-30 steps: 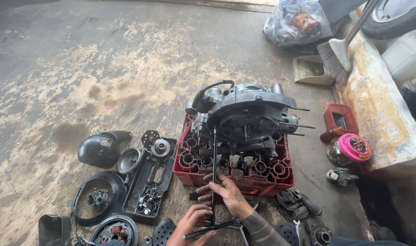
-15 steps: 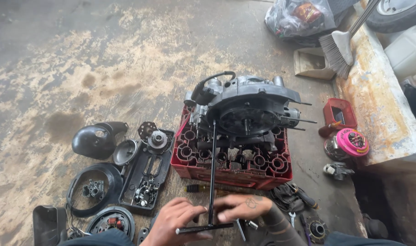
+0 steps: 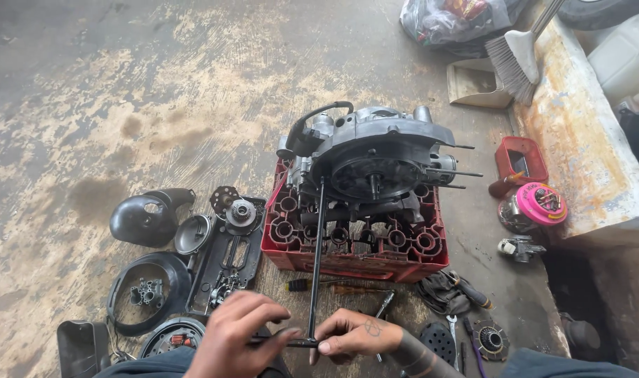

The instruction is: Repairing a motorcycle engine using a T-handle wrench

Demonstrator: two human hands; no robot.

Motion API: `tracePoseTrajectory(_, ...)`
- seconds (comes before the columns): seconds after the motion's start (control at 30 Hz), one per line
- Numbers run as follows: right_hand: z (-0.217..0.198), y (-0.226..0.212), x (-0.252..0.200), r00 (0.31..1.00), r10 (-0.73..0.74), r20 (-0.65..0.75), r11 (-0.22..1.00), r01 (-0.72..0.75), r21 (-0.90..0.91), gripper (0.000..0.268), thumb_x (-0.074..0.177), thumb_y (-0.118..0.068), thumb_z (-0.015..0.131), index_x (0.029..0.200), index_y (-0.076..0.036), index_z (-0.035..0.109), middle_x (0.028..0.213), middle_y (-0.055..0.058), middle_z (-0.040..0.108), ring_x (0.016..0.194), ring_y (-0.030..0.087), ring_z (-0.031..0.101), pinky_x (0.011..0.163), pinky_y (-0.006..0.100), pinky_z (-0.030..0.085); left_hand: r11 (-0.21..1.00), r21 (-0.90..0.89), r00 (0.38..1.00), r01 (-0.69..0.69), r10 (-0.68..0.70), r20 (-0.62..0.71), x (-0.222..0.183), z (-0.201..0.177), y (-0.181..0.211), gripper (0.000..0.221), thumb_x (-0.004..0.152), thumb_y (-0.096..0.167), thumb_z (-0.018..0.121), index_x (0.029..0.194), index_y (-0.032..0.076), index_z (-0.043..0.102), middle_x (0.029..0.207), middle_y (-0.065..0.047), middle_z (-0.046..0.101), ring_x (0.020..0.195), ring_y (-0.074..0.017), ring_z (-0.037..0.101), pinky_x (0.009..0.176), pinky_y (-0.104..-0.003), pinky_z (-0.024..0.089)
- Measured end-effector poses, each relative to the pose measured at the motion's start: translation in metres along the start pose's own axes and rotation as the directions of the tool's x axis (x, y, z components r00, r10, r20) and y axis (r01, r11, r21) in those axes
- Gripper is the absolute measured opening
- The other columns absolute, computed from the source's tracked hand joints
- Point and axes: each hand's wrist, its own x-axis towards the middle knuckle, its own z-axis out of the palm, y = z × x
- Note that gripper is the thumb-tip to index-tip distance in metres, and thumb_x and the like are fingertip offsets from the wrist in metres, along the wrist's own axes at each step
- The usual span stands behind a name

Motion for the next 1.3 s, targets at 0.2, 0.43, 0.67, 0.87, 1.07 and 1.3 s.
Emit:
tracePoseTrajectory(0.2,-0.001,0.028,0.011,0.993,0.014,-0.119,0.998,-0.006,0.067,0.023,0.1,-0.031,0.07,0.099,-0.008,0.067,0.067,0.001,0.055,0.058,0.005,0.052,0.052,0.018,0.036,0.923,0.332,0.967,-0.195,0.124,0.224,0.011,-0.005,0.022,0.049,0.101,0.065,0.059,0.097,0.017,0.07,0.087,0.0,0.066,0.076,-0.0173,0.067,0.09,-0.039,0.043)
tracePoseTrajectory(0.43,0.013,0.024,0.015,0.98,-0.006,-0.201,0.992,0.032,0.125,0.025,0.1,-0.033,0.071,0.099,-0.008,0.066,0.071,-0.001,0.055,0.058,0.004,0.051,0.053,0.017,0.038,0.776,0.598,0.436,-0.202,-0.476,0.764,0.007,0.034,-0.001,0.081,0.101,0.092,0.051,0.099,0.013,0.067,0.082,-0.007,0.073,0.072,-0.0274,0.072,0.097,-0.051,0.041)
tracePoseTrajectory(0.67,0.011,0.023,0.01,0.976,-0.02,-0.218,0.985,-0.018,-0.174,0.031,0.103,-0.045,0.063,0.093,-0.015,0.069,0.073,-0.005,0.055,0.067,0.003,0.047,0.064,0.021,0.035,0.922,0.385,-0.009,-0.048,-0.386,0.922,0.013,0.051,-0.037,0.053,0.108,0.057,0.049,0.12,0.007,0.06,0.109,-0.022,0.064,0.102,-0.042,0.066,0.085,-0.055,0.053)
tracePoseTrajectory(0.87,0.022,0.006,0.01,0.954,0.03,-0.3,0.96,-0.111,-0.256,0.028,0.098,-0.046,0.065,0.095,-0.018,0.069,0.079,-0.008,0.061,0.072,0.003,0.052,0.066,0.022,0.04,0.934,0.356,0.092,-0.007,-0.354,0.931,0.003,0.042,-0.045,0.021,0.102,0.033,0.053,0.103,0.015,0.063,0.089,-0.013,0.069,0.089,-0.0418,0.07,0.077,-0.053,0.053)
tracePoseTrajectory(1.07,0.041,-0.047,-0.008,0.933,0.03,-0.359,0.89,-0.189,-0.415,0.035,0.101,-0.047,0.057,0.097,-0.014,0.069,0.077,-0.002,0.06,0.076,0.01,0.056,0.072,0.032,0.042,0.933,0.348,0.071,0.086,-0.354,0.932,0.021,0.019,-0.04,0.037,0.106,0.055,0.053,0.094,0.02,0.051,0.08,-0.011,0.065,0.084,-0.0401,0.066,0.073,-0.049,0.047)
tracePoseTrajectory(1.3,0.057,-0.08,-0.025,0.851,0.291,-0.437,0.743,-0.489,-0.457,0.05,0.099,-0.056,0.039,0.138,-0.028,0.052,0.117,0.021,0.06,0.121,0.037,0.054,0.103,0.046,0.039,0.969,0.149,0.313,0.199,-0.207,0.927,-0.001,0.014,-0.051,0.022,0.099,0.039,0.068,0.095,0.02,0.059,0.077,-0.008,0.068,0.07,-0.0314,0.07,0.06,-0.043,0.05)
